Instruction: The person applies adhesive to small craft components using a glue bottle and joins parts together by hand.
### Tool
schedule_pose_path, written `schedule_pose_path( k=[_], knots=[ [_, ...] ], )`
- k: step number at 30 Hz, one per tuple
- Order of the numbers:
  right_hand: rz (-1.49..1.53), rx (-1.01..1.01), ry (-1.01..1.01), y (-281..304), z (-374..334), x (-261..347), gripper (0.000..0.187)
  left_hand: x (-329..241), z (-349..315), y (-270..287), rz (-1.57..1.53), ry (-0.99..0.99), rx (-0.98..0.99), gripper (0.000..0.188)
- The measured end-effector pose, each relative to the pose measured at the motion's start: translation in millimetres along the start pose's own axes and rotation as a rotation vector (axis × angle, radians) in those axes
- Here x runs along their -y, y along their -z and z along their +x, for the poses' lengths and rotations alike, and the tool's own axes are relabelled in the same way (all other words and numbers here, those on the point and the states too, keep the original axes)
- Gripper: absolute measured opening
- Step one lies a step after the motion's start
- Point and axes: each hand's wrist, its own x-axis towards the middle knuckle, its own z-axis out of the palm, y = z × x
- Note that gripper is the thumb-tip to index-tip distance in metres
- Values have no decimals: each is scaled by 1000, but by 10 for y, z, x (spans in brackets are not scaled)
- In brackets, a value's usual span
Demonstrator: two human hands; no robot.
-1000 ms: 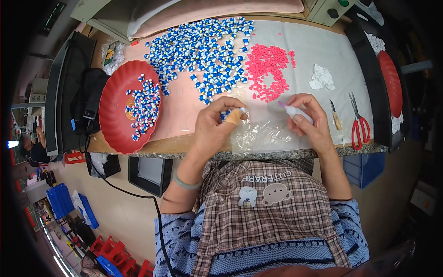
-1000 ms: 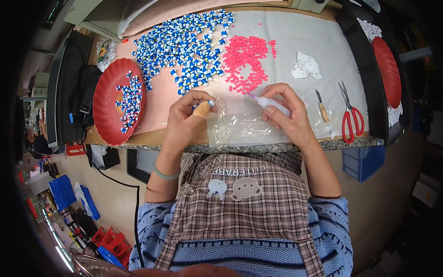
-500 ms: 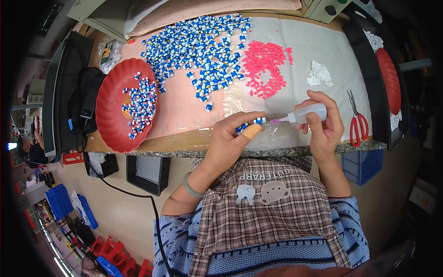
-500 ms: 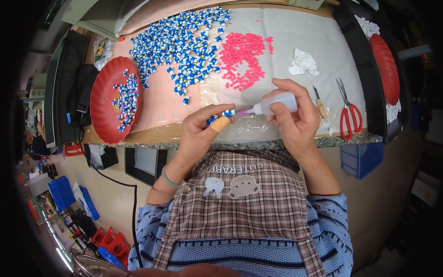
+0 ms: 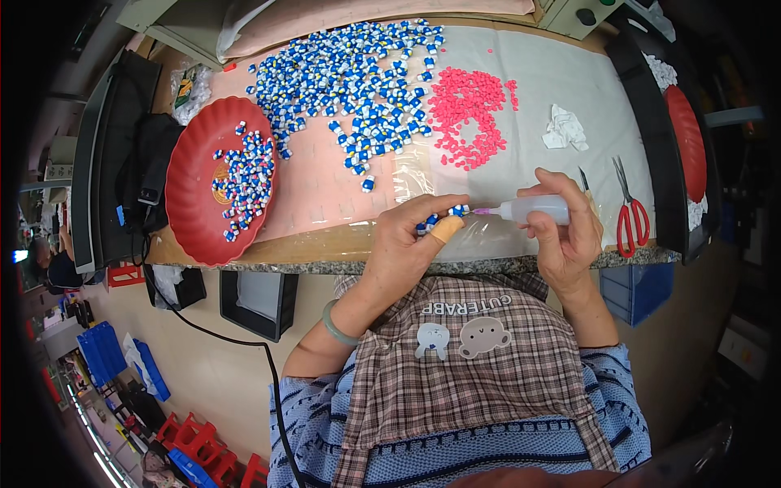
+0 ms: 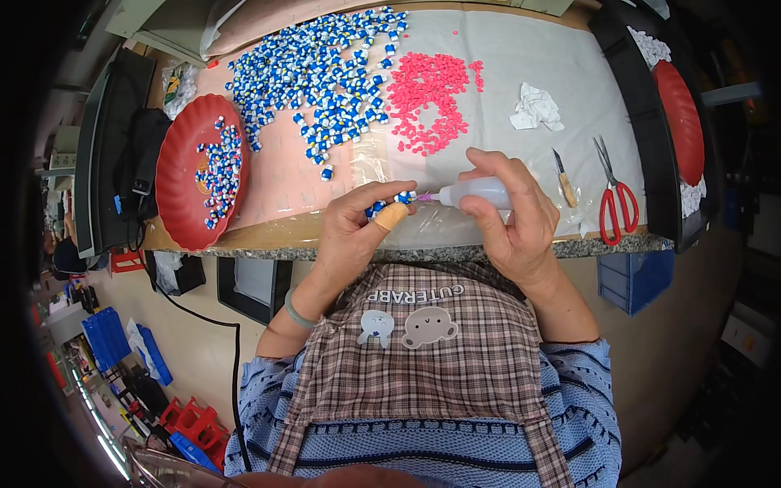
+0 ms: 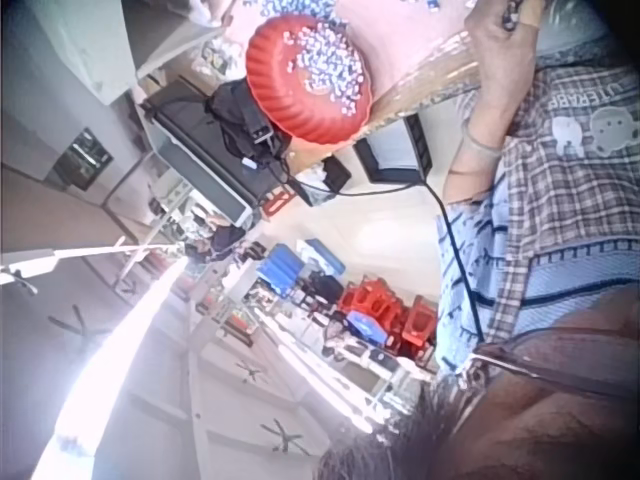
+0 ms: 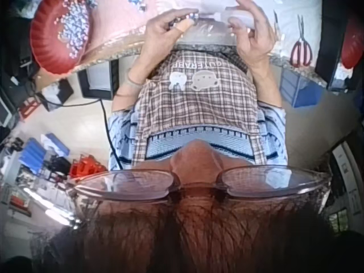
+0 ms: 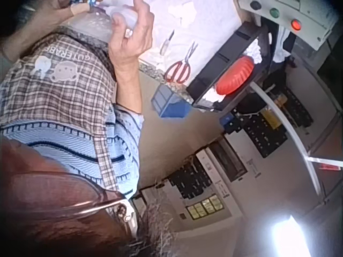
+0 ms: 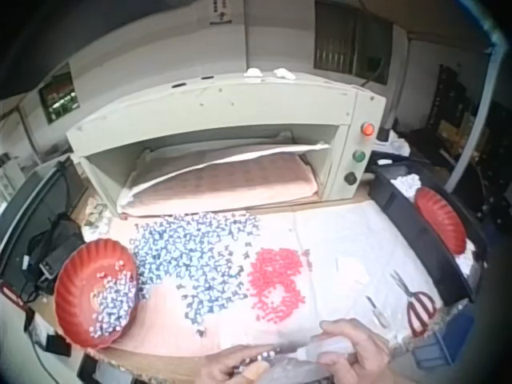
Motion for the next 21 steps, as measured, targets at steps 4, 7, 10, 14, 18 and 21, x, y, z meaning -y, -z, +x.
schedule_pose_path(
  k=[4, 7, 10, 14, 18, 21],
  knots=[
    [-28, 22, -16, -4, 4, 18, 36, -3, 2, 7, 11, 13, 10, 26],
    [-25, 27, -19, -10, -3, 12, 36, 8, -8, -5, -26, 40, -2, 26],
    [-39, 35, 0, -13, 2, 13, 36, 0, -8, -1, -10, 30, -2, 25],
    [-74, 37, 52, -21, 14, 11, 37, 41, 1, -43, -67, -10, -70, 25],
    [-118, 21, 161, -25, 43, 1, 38, 46, 8, -11, -45, -28, -21, 25],
    [-120, 28, 159, -22, 34, -6, 39, 37, 17, 7, -30, 0, 16, 26]
  ],
)
